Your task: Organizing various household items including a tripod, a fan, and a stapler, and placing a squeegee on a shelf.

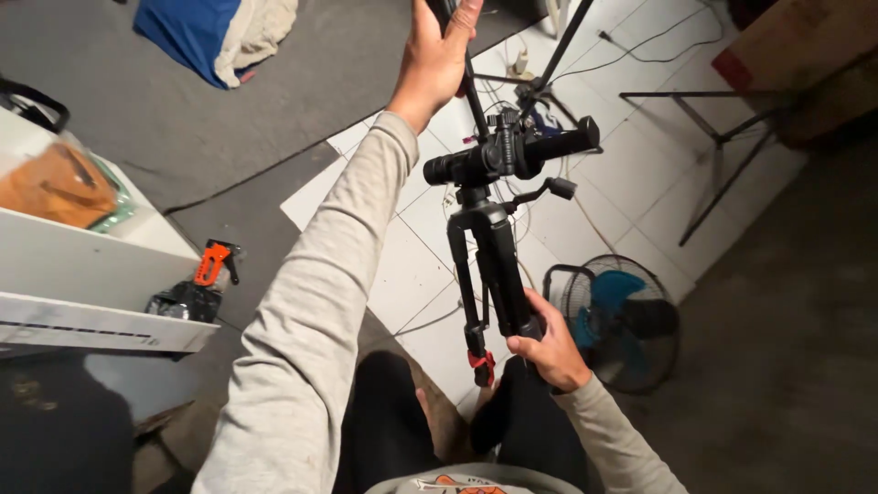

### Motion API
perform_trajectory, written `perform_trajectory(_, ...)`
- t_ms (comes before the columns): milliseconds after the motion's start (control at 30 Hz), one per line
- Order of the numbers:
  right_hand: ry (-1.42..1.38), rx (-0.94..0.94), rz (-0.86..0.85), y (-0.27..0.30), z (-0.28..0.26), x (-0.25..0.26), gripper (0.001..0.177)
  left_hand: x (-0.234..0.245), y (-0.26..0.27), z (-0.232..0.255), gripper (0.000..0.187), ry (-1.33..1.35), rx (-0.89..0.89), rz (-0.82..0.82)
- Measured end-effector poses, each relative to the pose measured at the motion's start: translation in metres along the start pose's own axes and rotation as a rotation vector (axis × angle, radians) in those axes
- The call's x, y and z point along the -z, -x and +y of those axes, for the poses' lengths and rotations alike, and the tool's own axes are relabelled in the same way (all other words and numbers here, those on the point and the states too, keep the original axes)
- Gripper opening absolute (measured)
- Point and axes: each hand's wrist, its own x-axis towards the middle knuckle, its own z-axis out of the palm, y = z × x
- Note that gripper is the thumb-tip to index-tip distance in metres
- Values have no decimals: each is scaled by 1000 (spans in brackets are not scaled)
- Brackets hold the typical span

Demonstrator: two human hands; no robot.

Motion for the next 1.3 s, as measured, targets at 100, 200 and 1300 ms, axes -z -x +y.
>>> perform_trajectory(100, 23, 39, 35, 19, -72, -15, 78, 3, -19, 41, 52, 40, -69, 48)
perform_trajectory(200, -19, -12, 87, 43, -118, -31, 80, 23, -28, 101, 38, 229, -382, 25)
perform_trajectory(1300, -1, -140, 397, 82, -265, -107, 52, 32, 246, 274, 32, 175, 149, -44)
